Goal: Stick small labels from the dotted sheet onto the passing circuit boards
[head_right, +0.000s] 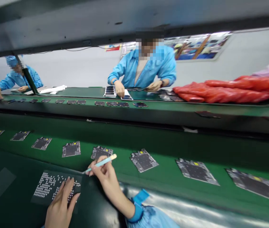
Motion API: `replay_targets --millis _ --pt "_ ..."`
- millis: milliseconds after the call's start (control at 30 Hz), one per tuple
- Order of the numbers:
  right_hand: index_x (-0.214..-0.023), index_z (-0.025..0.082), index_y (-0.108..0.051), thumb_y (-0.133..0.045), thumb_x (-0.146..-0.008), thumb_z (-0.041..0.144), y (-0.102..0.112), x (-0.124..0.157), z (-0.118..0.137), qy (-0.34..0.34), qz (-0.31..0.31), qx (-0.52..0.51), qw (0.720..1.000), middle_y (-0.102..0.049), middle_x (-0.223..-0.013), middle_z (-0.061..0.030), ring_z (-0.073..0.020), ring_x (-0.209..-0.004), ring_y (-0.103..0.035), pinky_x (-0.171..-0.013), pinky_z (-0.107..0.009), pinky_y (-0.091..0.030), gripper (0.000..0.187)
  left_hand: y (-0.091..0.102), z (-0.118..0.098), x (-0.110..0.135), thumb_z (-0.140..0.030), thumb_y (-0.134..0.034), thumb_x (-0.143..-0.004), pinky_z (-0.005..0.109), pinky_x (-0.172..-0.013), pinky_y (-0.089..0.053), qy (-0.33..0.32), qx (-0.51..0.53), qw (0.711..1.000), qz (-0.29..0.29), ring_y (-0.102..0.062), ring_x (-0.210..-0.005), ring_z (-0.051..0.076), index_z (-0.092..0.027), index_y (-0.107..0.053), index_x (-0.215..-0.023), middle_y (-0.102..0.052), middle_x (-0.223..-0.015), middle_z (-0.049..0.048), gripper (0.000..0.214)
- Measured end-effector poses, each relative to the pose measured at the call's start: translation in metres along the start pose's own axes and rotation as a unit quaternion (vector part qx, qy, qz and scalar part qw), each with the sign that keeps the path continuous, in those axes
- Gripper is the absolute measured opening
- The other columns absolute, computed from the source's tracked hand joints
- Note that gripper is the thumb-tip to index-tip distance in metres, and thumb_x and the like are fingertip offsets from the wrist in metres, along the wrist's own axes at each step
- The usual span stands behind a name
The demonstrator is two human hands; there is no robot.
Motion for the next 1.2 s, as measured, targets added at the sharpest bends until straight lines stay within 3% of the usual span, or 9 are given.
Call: replay_targets --millis 167,267,333,433,500,767,933,1100,1200 --pt "-0.082 0.025 -0.042 -0.074 -0.061 0.053 0.053 -0.042 0.019 0.065 -0.144 0.107 0.982 -0.061 -0.07 0.0044 -0.016 -0.06 -0.064 -0.062 -0.03 -0.053 0.048 -0.007 -0.025 -0.03 -0.031 -0.045 -0.092 0.041 -0.089 -0.052 -0.025 0.032 0.999 0.021 -0.05 -0.119 0.029 -0.015 -0.037 -0.134 -0.054 -0.129 0.0142 0.046" --pt "-0.078 0.024 -0.043 -0.074 -0.057 0.055 0.074 -0.065 0.004 0.057 -0.166 0.147 0.973 -0.06 -0.058 0.005 -0.0177 -0.051 -0.063 -0.052 -0.03 -0.051 0.05 -0.032 -0.055 -0.062 -0.034 -0.053 -0.086 0.049 -0.094 -0.047 -0.028 0.071 0.994 0.078 -0.038 -0.127 0.035 -0.01 -0.039 -0.131 -0.042 -0.138 0.0204 0.053" --pt "-0.076 0.023 -0.043 -0.073 -0.057 0.056 0.081 -0.074 -0.009 0.044 -0.173 0.154 0.972 -0.059 -0.051 0.0057 -0.0194 -0.046 -0.062 -0.047 -0.031 -0.05 0.048 -0.056 -0.069 -0.083 -0.034 -0.061 -0.079 0.051 -0.096 -0.044 -0.023 0.08 0.99 0.118 -0.036 -0.127 0.038 -0.006 -0.043 -0.125 -0.041 -0.137 0.0258 0.056" --pt "-0.074 0.024 -0.042 -0.07 -0.058 0.058 0.088 -0.079 -0.021 0.036 -0.188 0.159 0.969 -0.06 -0.049 0.005 -0.0219 -0.047 -0.064 -0.049 -0.034 -0.052 0.047 -0.085 -0.078 -0.104 -0.029 -0.064 -0.075 0.049 -0.099 -0.041 -0.041 0.1 0.981 0.16 -0.038 -0.127 0.036 -0.006 -0.045 -0.119 -0.044 -0.134 0.0255 0.053" --pt "-0.075 0.024 -0.042 -0.069 -0.059 0.057 0.093 -0.078 -0.024 0.035 -0.197 0.162 0.966 -0.061 -0.051 0.0043 -0.0231 -0.049 -0.066 -0.05 -0.035 -0.052 0.046 -0.095 -0.079 -0.11 -0.029 -0.063 -0.076 0.047 -0.099 -0.042 -0.053 0.11 0.979 0.165 -0.041 -0.126 0.033 -0.008 -0.044 -0.118 -0.046 -0.133 0.0236 0.051" --pt "-0.077 0.024 -0.044 -0.069 -0.064 0.05 0.106 -0.069 -0.016 0.048 -0.211 0.183 0.959 -0.061 -0.05 0.0046 -0.0227 -0.05 -0.064 -0.051 -0.034 -0.05 0.038 -0.094 -0.091 -0.115 -0.031 -0.062 -0.076 0.044 -0.095 -0.045 -0.052 0.114 0.98 0.157 -0.048 -0.12 0.031 -0.011 -0.046 -0.11 -0.048 -0.131 0.0223 0.043" --pt "-0.074 0.024 -0.047 -0.071 -0.062 0.044 0.11 -0.062 -0.009 0.061 -0.231 0.188 0.953 -0.062 -0.048 0.0041 -0.0215 -0.047 -0.062 -0.049 -0.032 -0.047 0.033 -0.093 -0.099 -0.118 -0.032 -0.061 -0.076 0.049 -0.098 -0.042 -0.068 0.113 0.979 0.158 -0.049 -0.118 0.033 -0.009 -0.048 -0.111 -0.05 -0.129 0.0224 0.044" --pt "-0.074 0.024 -0.047 -0.073 -0.06 0.043 0.118 -0.057 -0.001 0.09 -0.286 0.149 0.942 -0.06 -0.048 0.0051 -0.021 -0.047 -0.061 -0.05 -0.033 -0.048 0.035 -0.097 -0.117 -0.123 -0.034 -0.06 -0.076 0.056 -0.101 -0.035 -0.077 0.116 0.977 0.163 -0.05 -0.116 0.037 -0.007 -0.052 -0.108 -0.052 -0.126 0.0263 0.043" --pt "-0.075 0.026 -0.039 -0.069 -0.062 0.05 0.125 -0.054 0.016 0.122 -0.328 0.091 0.932 -0.058 -0.056 0.0076 -0.0186 -0.053 -0.063 -0.06 -0.035 -0.054 0.04 -0.088 -0.117 -0.13 -0.036 -0.058 -0.079 0.053 -0.102 -0.036 -0.08 0.128 0.975 0.162 -0.049 -0.119 0.035 -0.007 -0.05 -0.108 -0.054 -0.125 0.0246 0.042"
Point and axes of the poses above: each hand's wrist, its own x-axis away from the middle knuckle, its own y-axis out of the back of the hand, z = x × y, the point moved 4 cm from there along -x, towards the middle knuckle
